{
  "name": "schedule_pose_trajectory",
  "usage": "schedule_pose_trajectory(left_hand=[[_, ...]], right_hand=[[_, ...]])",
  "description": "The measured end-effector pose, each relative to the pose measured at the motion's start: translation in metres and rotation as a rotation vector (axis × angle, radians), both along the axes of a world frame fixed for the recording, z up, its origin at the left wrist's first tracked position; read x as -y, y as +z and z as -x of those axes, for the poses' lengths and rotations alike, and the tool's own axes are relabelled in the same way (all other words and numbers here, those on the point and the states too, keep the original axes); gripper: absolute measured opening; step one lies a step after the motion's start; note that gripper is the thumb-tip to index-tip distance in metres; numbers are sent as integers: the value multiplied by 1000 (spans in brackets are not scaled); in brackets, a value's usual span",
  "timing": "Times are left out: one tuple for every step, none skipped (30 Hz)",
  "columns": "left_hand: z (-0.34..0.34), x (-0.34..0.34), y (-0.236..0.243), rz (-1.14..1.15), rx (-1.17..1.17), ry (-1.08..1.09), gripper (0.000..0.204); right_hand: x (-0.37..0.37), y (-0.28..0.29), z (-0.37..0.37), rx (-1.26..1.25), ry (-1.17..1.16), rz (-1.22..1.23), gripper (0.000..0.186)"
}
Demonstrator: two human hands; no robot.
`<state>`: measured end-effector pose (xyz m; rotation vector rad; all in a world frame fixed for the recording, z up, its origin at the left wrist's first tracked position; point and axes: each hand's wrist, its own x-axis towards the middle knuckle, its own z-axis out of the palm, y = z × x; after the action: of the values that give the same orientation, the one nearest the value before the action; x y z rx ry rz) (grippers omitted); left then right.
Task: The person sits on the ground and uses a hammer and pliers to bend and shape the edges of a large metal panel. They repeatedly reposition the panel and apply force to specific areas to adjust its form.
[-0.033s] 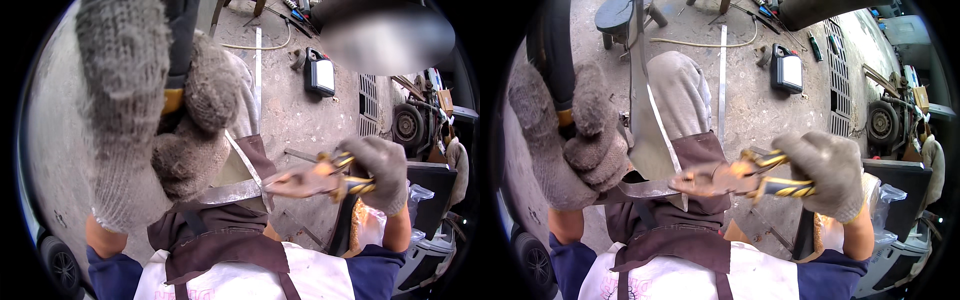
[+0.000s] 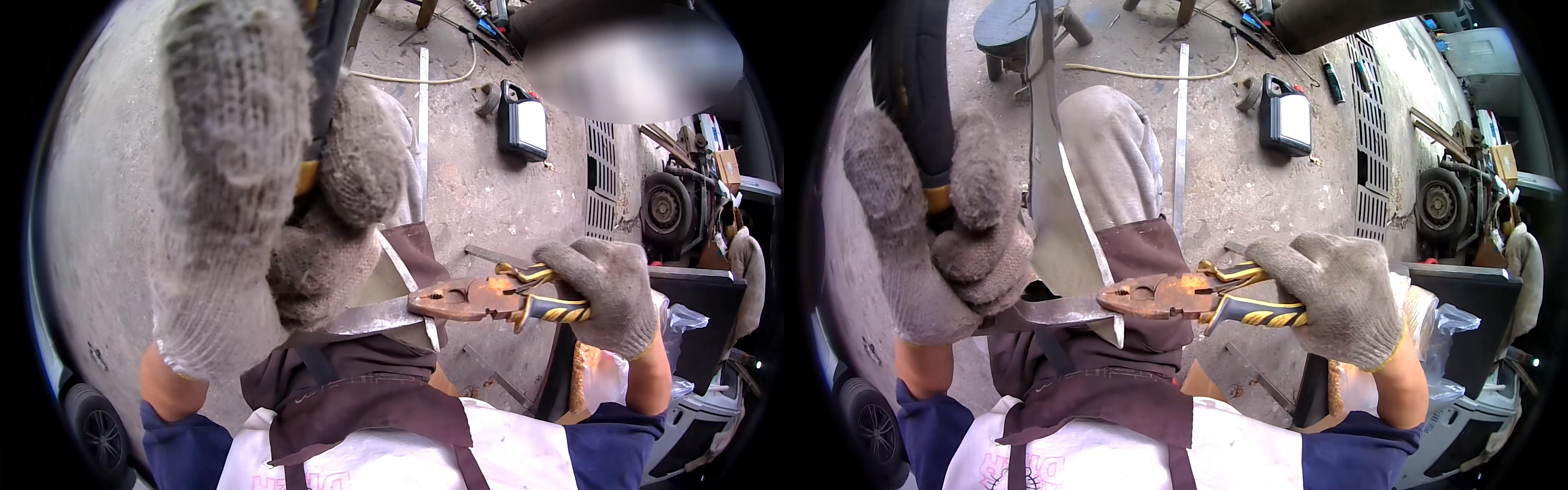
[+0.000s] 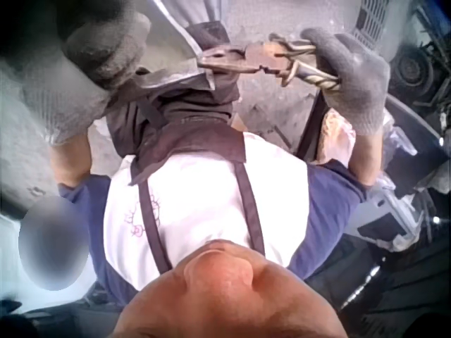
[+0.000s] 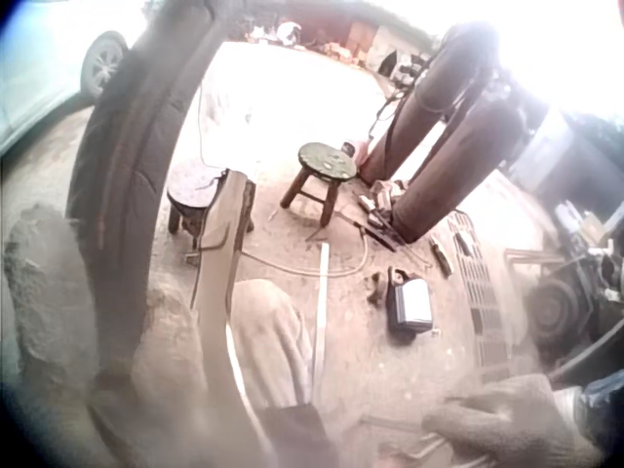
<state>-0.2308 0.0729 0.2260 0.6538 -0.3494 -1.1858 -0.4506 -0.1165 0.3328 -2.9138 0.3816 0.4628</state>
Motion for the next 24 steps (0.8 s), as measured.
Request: schedule_pose_trajectory(left_hand=[[0,-1,-1,-3,-2,5,55],[2,-2,1,-12,1,11,55],[3,-3,0,-12,-7,11,55],[4,-4,-2,-12,-16,10,55],[5,-5,-3,-13,-24,9,55],[3,-5,-2,-16,-16,18,55],[2,-4,-1,-19,-7,27,55],[1,-4,0,-23,1,35,55],[1,-4,-1,-19,-4,32,55],[1,-5,-1,-15,-8,29,55],[3,-6,-2,-18,-16,27,55],[5,-8,-3,-19,-24,25,56],[6,-8,-3,-26,-31,22,56],[4,-6,-2,-24,-22,31,56],[3,-4,-1,-21,-14,39,56],[3,-5,-2,-22,-16,39,56],[4,-5,-2,-23,-18,38,56],[4,-6,-2,-24,-20,38,56],[7,-7,-3,-26,-28,32,56],[9,-9,-4,-28,-37,27,56],[8,-8,-3,-27,-32,32,56],[7,-7,-2,-26,-26,38,56],[6,-6,-1,-25,-21,44,56],[6,-7,-1,-26,-25,43,56]], right_hand=[[6,1,-3,33,-17,44,32],[12,2,-3,72,-33,81,35],[11,-2,5,338,-153,-29,39],[10,-4,7,361,-143,-66,38],[9,-6,8,383,-134,-103,37],[12,-8,6,421,-116,-146,36],[4,1,1,-19,40,42,34],[4,0,-8,-105,-2,-48,30],[10,0,-7,62,-38,-28,30],[14,0,-4,229,-73,-7,29],[9,-14,6,565,-195,-125,28],[5,-20,27,566,-444,-201,36],[5,-9,16,343,-289,-136,37],[8,1,1,137,-120,-66,39],[9,-5,1,-75,17,-5,43],[11,-6,-2,-58,-14,-69,42],[12,-2,-3,99,-67,-41,40],[14,1,-2,256,-120,-12,38],[11,-18,11,624,-287,-204,35],[8,-14,14,413,-224,-127,33],[7,-5,5,217,-148,-50,32],[8,0,-1,20,-72,27,30],[7,-7,2,-25,13,16,31],[11,-4,-4,-81,-12,-8,35]])
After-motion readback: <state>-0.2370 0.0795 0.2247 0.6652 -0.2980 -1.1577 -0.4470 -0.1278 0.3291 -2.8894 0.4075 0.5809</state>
